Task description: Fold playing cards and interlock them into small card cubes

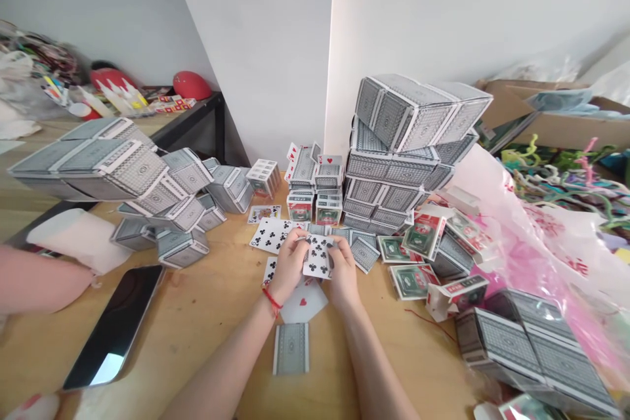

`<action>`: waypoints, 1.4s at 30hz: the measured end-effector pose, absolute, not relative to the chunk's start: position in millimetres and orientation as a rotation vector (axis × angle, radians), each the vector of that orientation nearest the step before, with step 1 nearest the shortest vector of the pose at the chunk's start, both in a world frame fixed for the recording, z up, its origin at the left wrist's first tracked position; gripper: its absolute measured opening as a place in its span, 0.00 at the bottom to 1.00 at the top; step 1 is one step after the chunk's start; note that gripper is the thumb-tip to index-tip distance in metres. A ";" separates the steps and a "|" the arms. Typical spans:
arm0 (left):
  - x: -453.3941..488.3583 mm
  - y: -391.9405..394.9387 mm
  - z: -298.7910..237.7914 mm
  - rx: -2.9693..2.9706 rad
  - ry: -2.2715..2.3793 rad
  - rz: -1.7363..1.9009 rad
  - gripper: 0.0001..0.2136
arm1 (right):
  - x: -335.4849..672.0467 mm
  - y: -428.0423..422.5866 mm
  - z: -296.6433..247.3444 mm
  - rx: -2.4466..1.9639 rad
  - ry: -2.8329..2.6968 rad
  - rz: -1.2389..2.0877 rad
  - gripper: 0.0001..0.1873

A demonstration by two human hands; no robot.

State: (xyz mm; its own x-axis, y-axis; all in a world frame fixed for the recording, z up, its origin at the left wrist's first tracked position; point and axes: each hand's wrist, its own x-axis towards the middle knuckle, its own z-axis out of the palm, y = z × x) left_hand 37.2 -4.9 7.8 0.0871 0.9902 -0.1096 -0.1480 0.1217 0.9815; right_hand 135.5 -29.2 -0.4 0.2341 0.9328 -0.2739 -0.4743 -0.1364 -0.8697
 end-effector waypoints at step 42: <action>5.3 10.8 6.7 1.432 1.077 1.033 0.10 | 128.3 -30.1 5.1 -1.067 -0.539 1.525 0.14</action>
State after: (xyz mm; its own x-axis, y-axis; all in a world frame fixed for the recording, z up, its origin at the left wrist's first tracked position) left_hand 5.3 10.8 6.7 0.2312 0.9714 0.0532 0.0935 -0.0766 0.9927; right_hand 128.3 -30.1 5.1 0.0535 0.9427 -0.3293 -0.5269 -0.2534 -0.8113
